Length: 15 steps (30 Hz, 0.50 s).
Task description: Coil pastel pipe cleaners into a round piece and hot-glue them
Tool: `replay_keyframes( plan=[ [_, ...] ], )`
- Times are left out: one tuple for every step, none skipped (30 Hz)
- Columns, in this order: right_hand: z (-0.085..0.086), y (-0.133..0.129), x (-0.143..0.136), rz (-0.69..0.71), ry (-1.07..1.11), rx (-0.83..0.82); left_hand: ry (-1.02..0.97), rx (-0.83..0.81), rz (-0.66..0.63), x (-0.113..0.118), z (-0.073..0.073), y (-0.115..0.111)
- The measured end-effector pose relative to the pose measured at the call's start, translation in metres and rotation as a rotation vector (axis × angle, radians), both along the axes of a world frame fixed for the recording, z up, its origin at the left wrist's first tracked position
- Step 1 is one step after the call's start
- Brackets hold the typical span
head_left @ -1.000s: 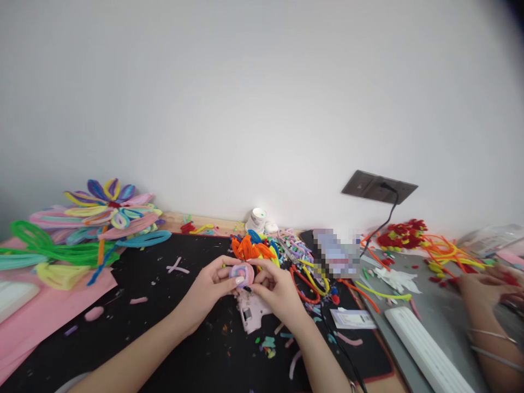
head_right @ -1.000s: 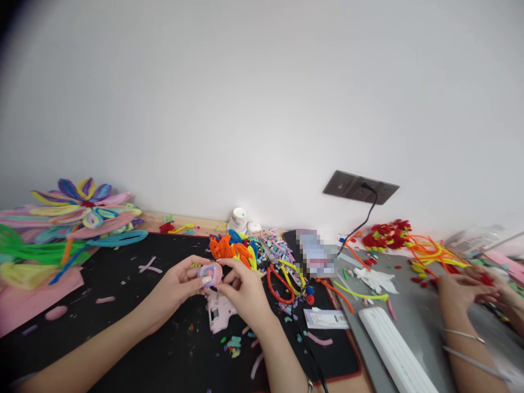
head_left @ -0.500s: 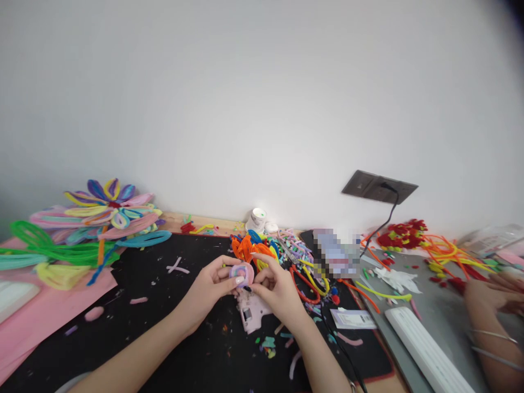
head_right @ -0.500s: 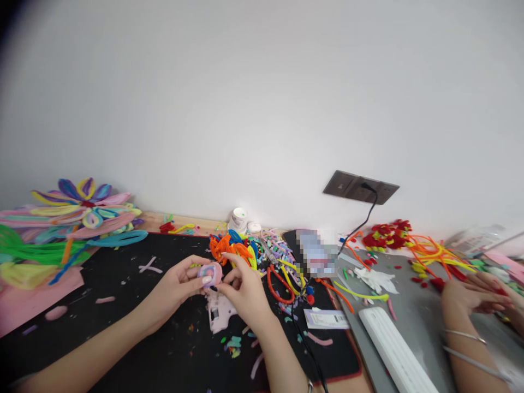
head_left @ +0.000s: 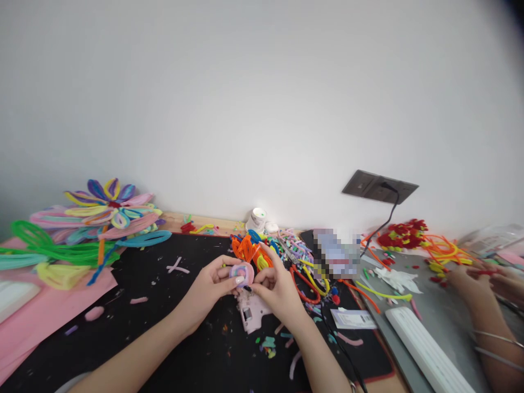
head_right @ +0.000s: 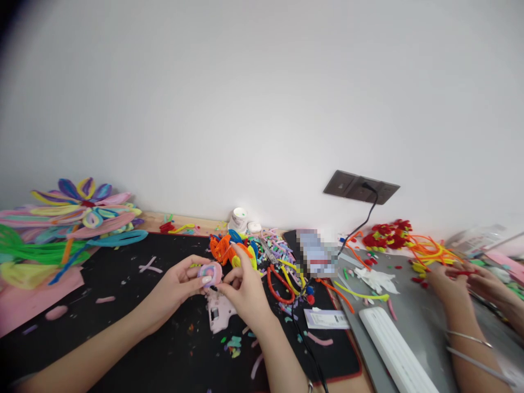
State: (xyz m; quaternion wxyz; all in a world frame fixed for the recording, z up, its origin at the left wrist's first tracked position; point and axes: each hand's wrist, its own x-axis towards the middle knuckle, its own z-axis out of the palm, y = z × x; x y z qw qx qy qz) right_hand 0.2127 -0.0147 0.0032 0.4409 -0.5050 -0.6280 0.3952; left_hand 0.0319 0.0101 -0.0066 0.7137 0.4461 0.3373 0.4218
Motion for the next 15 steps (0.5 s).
replay_keyframes(
  plan=[
    [-0.0003, 0.0000, -0.0002, -0.006, 0.008, -0.002, 0.000, 0.000, -0.001, 0.0000, 0.0001, 0.0000],
    [-0.0005, -0.0001, -0.0005, -0.011, 0.017, -0.003, 0.003, 0.001, 0.002, -0.0001, 0.0001, 0.0000],
    [-0.0007, -0.0002, -0.0008, -0.015, 0.025, -0.004, 0.004, 0.001, -0.002, -0.0003, 0.0000, -0.0001],
    [-0.0010, -0.0003, -0.0011, -0.017, 0.034, -0.006, 0.004, 0.002, -0.002, -0.0004, -0.0001, -0.0002],
    [-0.0013, -0.0005, -0.0014, -0.017, 0.041, -0.006, 0.005, 0.002, -0.003, -0.0006, -0.0002, -0.0004],
    [-0.0016, -0.0006, -0.0015, -0.017, 0.046, -0.005, 0.005, 0.002, -0.002, -0.0008, -0.0003, -0.0007],
    [-0.0020, -0.0007, -0.0016, -0.018, 0.049, -0.005, 0.006, 0.002, 0.000, -0.0009, -0.0004, -0.0009],
    [-0.0022, -0.0007, -0.0015, -0.018, 0.048, -0.005, 0.007, 0.000, 0.001, -0.0010, -0.0005, -0.0011],
    [-0.0023, -0.0007, -0.0013, -0.017, 0.043, -0.004, 0.007, -0.003, 0.002, -0.0010, -0.0005, -0.0012],
    [-0.0022, -0.0006, -0.0011, -0.015, 0.033, -0.001, 0.007, -0.006, 0.002, -0.0010, -0.0005, -0.0012],
    [-0.0018, -0.0005, -0.0008, -0.008, 0.015, 0.003, 0.004, -0.008, -0.001, -0.0009, -0.0006, -0.0011],
    [-0.0012, -0.0004, -0.0006, 0.000, -0.008, 0.010, -0.001, -0.007, -0.003, -0.0008, -0.0006, -0.0010],
    [-0.0005, -0.0003, -0.0003, 0.008, -0.033, 0.020, -0.008, -0.006, -0.006, -0.0008, -0.0007, -0.0007],
    [0.0002, -0.0003, 0.0000, 0.018, -0.056, 0.032, -0.016, -0.004, -0.007, -0.0007, -0.0008, -0.0005],
    [0.0009, -0.0004, 0.0002, 0.027, -0.073, 0.043, -0.022, -0.001, -0.007, -0.0007, -0.0009, -0.0002]
  ],
)
